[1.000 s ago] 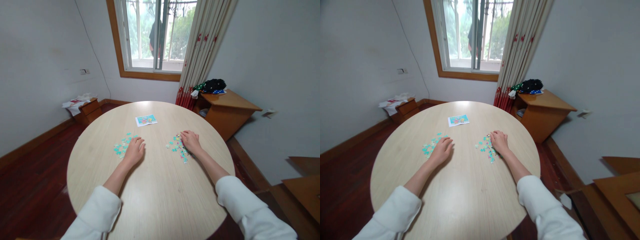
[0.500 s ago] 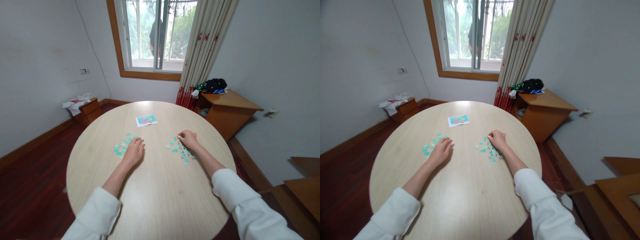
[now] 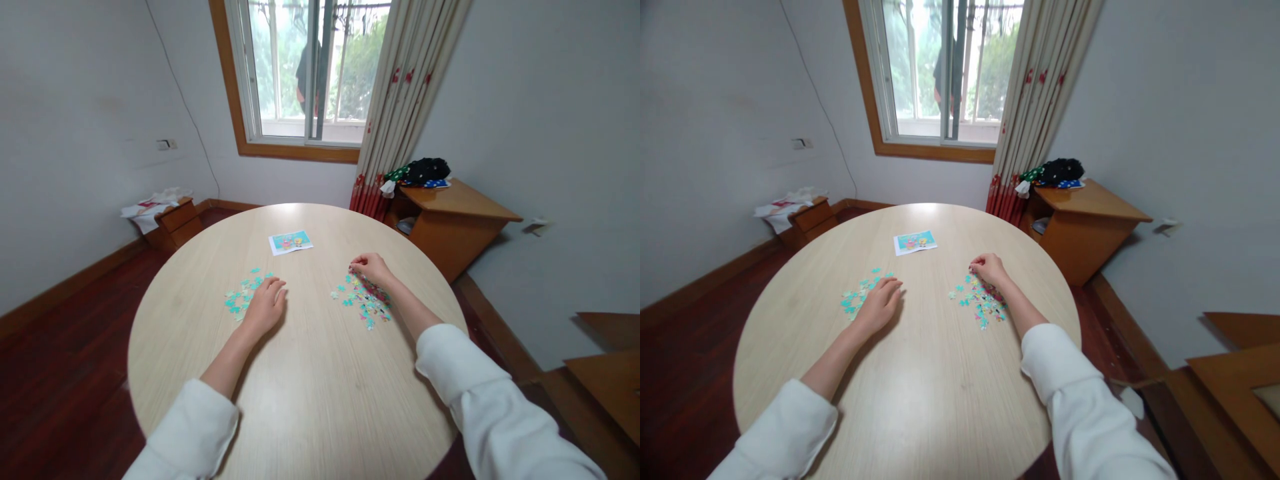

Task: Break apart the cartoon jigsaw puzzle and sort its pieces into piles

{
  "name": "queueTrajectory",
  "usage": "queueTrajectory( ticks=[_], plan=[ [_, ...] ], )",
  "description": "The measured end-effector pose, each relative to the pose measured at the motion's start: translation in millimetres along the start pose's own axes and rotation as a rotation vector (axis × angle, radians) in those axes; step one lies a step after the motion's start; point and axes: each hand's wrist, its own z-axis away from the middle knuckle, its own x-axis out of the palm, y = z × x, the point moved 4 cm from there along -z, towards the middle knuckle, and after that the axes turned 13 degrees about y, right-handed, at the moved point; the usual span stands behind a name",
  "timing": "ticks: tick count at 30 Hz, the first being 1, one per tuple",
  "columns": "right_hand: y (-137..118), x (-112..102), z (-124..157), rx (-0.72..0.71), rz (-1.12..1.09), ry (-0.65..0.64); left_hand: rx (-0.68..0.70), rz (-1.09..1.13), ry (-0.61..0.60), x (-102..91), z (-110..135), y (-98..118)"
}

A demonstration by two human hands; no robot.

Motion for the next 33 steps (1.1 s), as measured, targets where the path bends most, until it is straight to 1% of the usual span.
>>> queueTrajectory(
  ticks=[3, 8, 14, 18, 21, 23, 26, 28, 30, 32, 33],
  plan=[
    [-12, 9, -8, -0.008, 0.044, -0.058, 0.001, -0.005, 0.0, -0.1, 0, -1],
    [-24, 19, -14, -0.03, 0.175, -0.096, -0.001, -0.006, 0.001, -0.5, 0, -3],
    [-28, 17, -15, -0.062, 0.336, -0.064, -0.011, -0.008, -0.01, -1.1, -1, -2],
    [-27, 16, -11, -0.074, 0.373, -0.064, -0.014, -0.01, -0.012, -1.1, -1, -2],
    [-31, 13, -5, -0.109, 0.373, -0.027, -0.015, -0.005, -0.032, -0.1, -1, -3],
    [-36, 12, 4, -0.156, 0.369, 0.021, -0.007, 0.003, -0.077, 1.9, 1, -2],
    [-48, 17, 29, -0.28, 0.368, 0.05, 0.016, 0.0, -0.202, 6.9, 5, 3],
    [-56, 28, 54, -0.403, 0.379, -0.025, 0.035, -0.023, -0.304, 10.4, 9, 9],
    [-60, 40, 79, -0.49, 0.411, -0.12, 0.046, -0.058, -0.385, 12.9, 12, 14],
    [-60, 49, 99, -0.529, 0.429, -0.207, 0.048, -0.088, -0.43, 14.3, 14, 17],
    [-60, 51, 105, -0.523, 0.439, -0.234, 0.047, -0.099, -0.437, 14.8, 14, 18]
  ],
)
